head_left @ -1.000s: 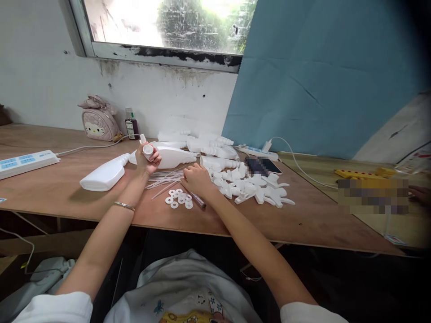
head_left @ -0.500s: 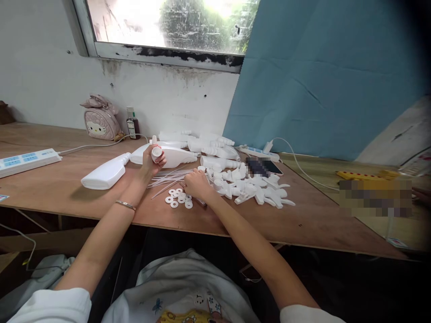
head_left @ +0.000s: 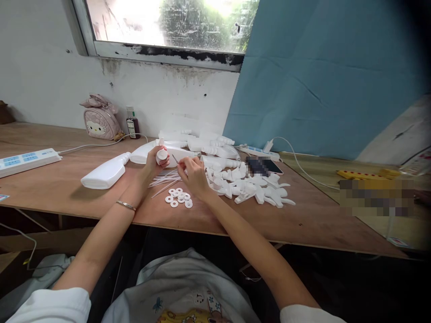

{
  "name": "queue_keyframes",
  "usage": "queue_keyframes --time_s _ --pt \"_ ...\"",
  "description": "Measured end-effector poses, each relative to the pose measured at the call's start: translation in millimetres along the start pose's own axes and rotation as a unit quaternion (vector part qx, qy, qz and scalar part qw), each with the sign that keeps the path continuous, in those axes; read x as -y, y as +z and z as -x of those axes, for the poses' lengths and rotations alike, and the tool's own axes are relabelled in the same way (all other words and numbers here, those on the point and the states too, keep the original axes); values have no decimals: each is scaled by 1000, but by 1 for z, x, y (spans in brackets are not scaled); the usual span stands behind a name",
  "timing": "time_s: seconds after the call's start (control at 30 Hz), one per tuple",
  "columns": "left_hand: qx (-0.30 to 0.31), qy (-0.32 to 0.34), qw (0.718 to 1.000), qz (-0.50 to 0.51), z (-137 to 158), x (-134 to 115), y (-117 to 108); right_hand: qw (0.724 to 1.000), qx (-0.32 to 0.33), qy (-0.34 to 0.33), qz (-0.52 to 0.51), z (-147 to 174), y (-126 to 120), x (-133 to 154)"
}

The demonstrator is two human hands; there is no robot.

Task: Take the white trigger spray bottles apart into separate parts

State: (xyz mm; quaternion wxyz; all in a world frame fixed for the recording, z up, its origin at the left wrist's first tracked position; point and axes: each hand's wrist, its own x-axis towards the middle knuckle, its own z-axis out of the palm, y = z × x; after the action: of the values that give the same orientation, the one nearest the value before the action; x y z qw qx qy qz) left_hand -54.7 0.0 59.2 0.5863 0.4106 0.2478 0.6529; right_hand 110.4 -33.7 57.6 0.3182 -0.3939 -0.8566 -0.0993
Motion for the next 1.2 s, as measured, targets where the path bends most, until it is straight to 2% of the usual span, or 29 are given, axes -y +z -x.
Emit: queue_keyframes --time_s 0.13,0.37,0.57,0.83,1.2 --pt "-24 5 998 -51 1 3 3 1000 10 -8 7 2 5 0" --pt "-54 32 989 -136 -2 14 2 998 21 22 51 5 9 -2" --pt "-72 24 981 -177 -1 17 6 996 14 24 85 6 13 -5" --pt "-70 2 980 -189 2 18 8 993 21 15 116 5 18 -8" --pt "-62 25 979 -192 1 20 8 990 30 32 131 5 16 -4"
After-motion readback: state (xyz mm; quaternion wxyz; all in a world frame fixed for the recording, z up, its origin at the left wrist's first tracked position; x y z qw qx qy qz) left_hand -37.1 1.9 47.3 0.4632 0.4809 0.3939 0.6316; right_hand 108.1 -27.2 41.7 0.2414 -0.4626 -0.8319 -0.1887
